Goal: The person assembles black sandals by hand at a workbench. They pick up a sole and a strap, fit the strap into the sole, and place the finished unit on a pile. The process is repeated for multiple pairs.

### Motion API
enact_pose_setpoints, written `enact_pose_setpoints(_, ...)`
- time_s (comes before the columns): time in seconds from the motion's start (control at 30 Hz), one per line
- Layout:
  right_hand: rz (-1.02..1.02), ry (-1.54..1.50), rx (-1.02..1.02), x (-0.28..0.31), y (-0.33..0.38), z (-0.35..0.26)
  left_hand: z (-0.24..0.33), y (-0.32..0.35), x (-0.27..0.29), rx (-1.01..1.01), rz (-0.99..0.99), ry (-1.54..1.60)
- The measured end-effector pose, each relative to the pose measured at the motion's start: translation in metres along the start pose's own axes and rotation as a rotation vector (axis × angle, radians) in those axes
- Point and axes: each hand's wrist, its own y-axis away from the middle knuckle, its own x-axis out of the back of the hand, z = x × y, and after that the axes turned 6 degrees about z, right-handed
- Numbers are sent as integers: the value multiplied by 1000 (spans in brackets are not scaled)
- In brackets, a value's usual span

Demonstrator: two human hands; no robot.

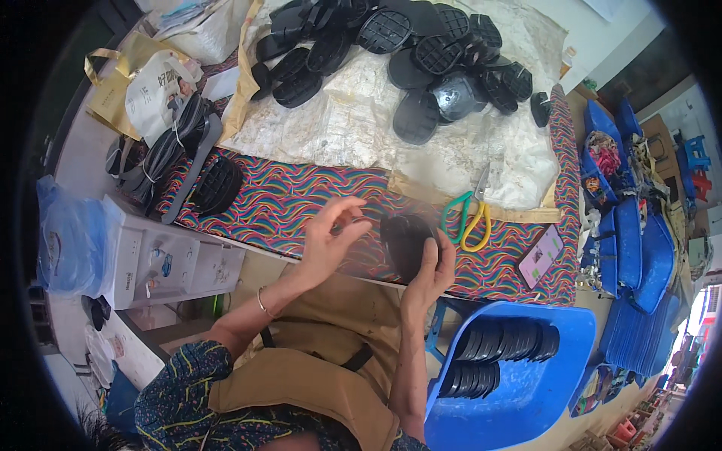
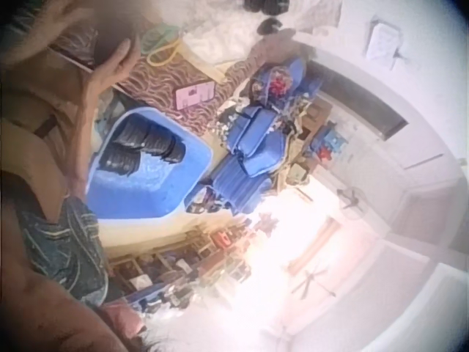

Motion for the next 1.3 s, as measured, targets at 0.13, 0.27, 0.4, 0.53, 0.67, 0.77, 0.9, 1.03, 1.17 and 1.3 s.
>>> enact_pose_setpoints(0.13,4,-341,-199,-6,16,5,12,21,-22,18,-112,81)
enact_pose_setpoints(0.27,-99,-502,-376,-9,33,-3,19,20,-21,-22,-68,-24)
enact_pose_setpoints(0.4,-184,40,-159,3,25,-10,25,7,-7,-344,-198,-230)
enact_pose_setpoints(0.53,-232,401,234,16,-1,-31,28,-4,2,-622,-323,-548)
enact_pose_setpoints(0.67,-422,474,190,8,-5,-35,17,-7,-4,-697,-391,-614)
enact_pose_setpoints(0.77,-350,303,70,5,-5,-24,20,-9,-11,-702,-408,-619)
enact_pose_setpoints(0.9,-249,210,-38,8,-6,-4,18,-9,-21,-686,-369,-542)
enact_pose_setpoints(1.03,-275,90,-162,6,-9,7,8,-11,-16,-703,-457,-494)
enact_pose_setpoints(1.17,-281,16,-291,7,-12,13,18,-12,-20,-689,-438,-501)
enact_pose_setpoints(1.3,-182,-14,-282,3,-13,16,21,-11,-24,-649,-447,-494)
